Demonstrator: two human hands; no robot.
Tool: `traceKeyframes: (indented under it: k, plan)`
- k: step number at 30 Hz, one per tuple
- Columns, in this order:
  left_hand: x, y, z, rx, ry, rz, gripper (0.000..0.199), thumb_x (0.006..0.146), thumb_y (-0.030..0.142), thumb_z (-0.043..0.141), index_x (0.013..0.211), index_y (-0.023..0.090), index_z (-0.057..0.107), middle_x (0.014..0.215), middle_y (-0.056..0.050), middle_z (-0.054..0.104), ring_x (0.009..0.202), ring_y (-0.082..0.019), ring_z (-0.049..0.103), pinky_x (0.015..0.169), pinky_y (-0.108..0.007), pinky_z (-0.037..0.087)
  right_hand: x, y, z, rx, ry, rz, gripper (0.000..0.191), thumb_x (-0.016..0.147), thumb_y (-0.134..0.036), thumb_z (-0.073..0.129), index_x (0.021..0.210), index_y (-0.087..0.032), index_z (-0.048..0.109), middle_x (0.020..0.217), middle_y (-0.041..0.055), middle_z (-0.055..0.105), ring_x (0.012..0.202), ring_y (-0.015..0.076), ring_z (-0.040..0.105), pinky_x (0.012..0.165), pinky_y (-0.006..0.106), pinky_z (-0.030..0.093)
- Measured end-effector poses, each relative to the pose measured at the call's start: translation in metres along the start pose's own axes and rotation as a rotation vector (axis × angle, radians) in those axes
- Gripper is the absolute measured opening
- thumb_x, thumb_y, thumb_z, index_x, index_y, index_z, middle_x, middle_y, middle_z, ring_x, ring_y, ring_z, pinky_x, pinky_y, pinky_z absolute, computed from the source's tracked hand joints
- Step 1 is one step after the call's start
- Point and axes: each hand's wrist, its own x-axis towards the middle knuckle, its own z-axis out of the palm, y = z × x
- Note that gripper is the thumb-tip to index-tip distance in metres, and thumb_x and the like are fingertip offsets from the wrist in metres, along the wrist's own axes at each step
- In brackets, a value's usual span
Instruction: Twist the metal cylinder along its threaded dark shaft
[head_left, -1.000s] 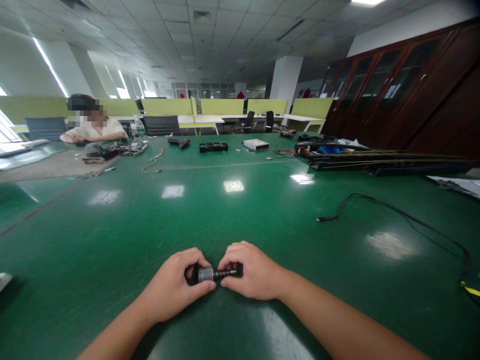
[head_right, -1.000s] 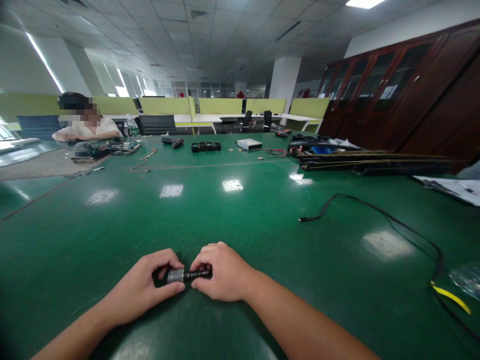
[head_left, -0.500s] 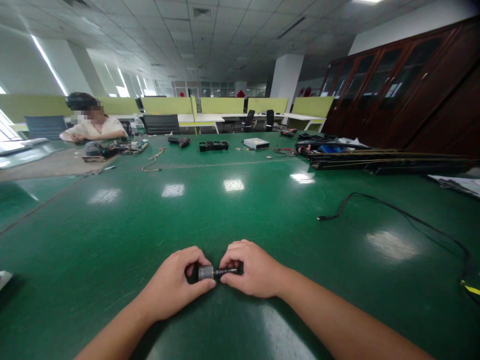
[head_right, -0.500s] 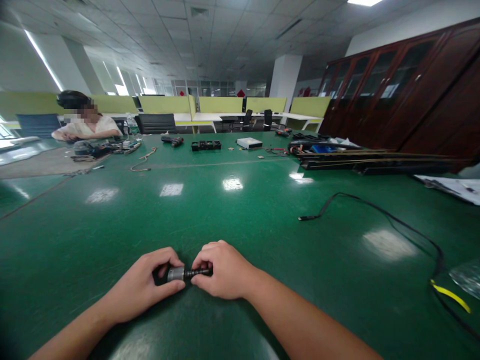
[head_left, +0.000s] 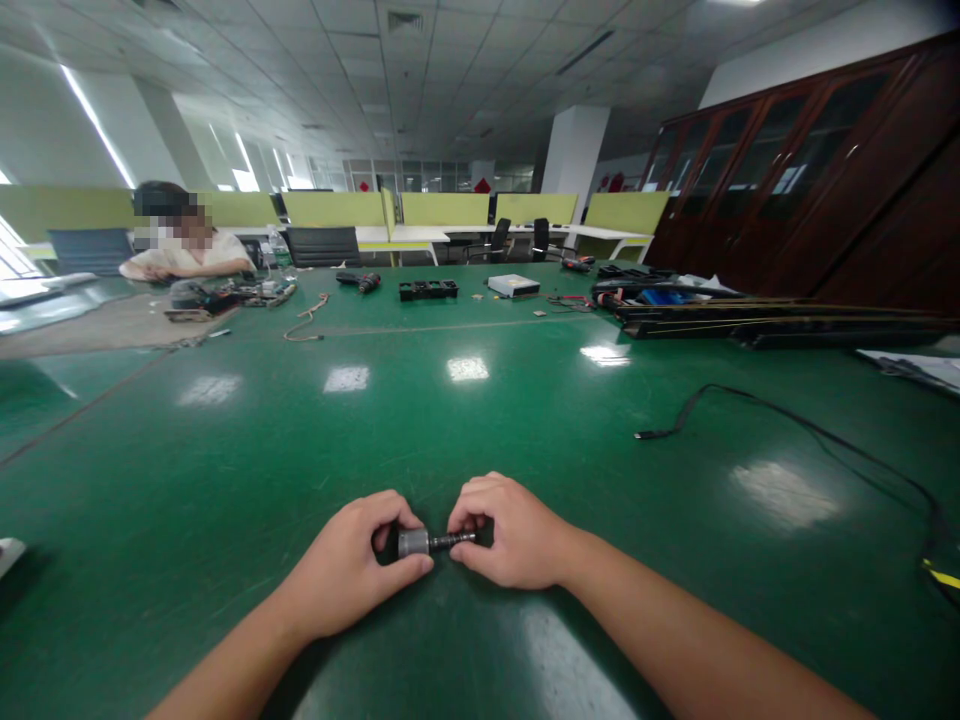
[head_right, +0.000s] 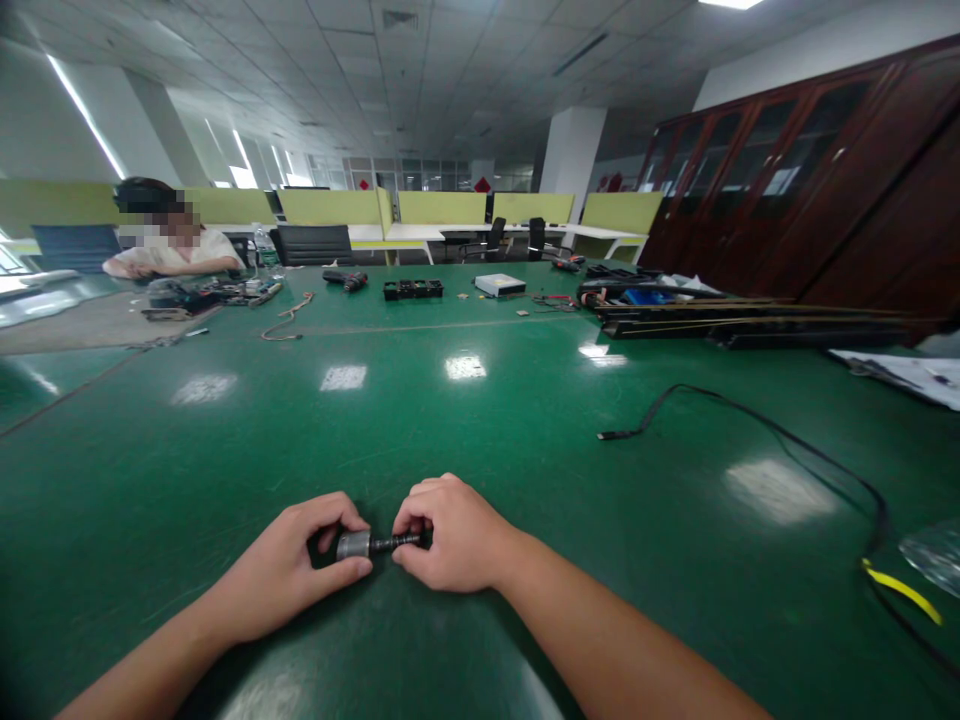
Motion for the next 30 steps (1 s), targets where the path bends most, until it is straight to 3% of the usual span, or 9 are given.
traceKeyframes:
  k: [30]
  plan:
    - [-0.0004, -0.0006, 0.0001, 0.011, -0.004, -0.023, 0.019, 0.080, 0.039, 0.067, 0.088, 0.021, 0.067, 0.076, 0.002, 0.057, 0.072, -0.017, 0.053, 0.065, -0.026, 0.036, 0.0012, 0.0079, -0.0053, -0.022, -0.008, 0.000, 0.011, 0.064, -0.014, 0.074, 0.069, -0.018, 0.065, 0.066, -0.0035, 0.061, 0.066, 0.0128, 0.057, 0.071, 0.027, 0.039]
